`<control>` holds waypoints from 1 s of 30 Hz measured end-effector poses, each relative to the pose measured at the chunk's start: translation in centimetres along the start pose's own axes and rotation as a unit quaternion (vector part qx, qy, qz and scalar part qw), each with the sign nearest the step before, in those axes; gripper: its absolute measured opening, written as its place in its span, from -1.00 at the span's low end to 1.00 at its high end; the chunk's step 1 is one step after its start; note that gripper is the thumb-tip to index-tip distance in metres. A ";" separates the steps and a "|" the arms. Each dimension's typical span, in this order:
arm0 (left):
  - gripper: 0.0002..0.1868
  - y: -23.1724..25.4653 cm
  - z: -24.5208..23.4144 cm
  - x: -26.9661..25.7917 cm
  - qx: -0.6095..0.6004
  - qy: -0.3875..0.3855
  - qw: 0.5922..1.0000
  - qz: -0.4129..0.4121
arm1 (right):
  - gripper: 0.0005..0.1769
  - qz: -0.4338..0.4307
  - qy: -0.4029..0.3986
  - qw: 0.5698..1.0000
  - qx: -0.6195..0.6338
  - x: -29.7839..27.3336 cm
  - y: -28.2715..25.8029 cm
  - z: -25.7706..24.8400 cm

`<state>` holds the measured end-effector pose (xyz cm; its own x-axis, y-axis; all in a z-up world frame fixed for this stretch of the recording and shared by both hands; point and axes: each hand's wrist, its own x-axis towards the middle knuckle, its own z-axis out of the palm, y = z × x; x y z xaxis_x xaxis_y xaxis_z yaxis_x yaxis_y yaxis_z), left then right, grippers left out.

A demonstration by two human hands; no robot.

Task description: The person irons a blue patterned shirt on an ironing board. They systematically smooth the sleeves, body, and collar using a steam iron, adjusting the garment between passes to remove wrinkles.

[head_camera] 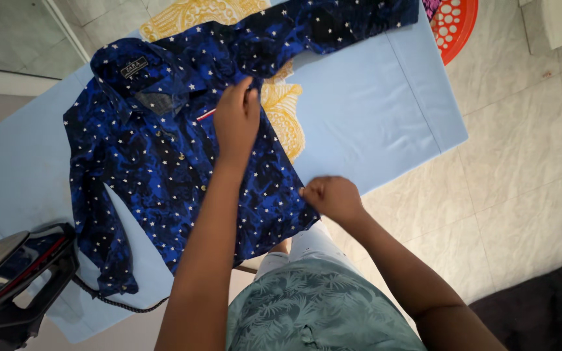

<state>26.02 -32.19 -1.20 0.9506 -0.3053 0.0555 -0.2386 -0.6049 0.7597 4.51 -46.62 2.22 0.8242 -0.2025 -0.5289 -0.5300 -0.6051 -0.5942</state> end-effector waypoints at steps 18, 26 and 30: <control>-0.31 -1.4 -2.0 -7.8 0.262 -0.090 0.951 0.135 | -0.61 -0.032 0.117 0.988 0.094 8.2 -4.8 1.7; -0.16 -1.7 -1.8 -8.1 0.291 -0.070 0.942 0.150 | -0.54 -0.401 0.137 0.903 -0.072 11.1 -8.4 1.3; -0.21 -1.7 -1.6 -7.7 0.209 -0.106 0.967 0.105 | -0.29 -0.322 0.109 0.913 -0.226 16.9 -11.4 1.5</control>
<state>19.44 -27.64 -1.90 0.8214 -0.5703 0.0126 -0.5230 -0.7440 0.4158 24.18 -41.96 -0.85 0.9821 0.1882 0.0034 0.1736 -0.8986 -0.4029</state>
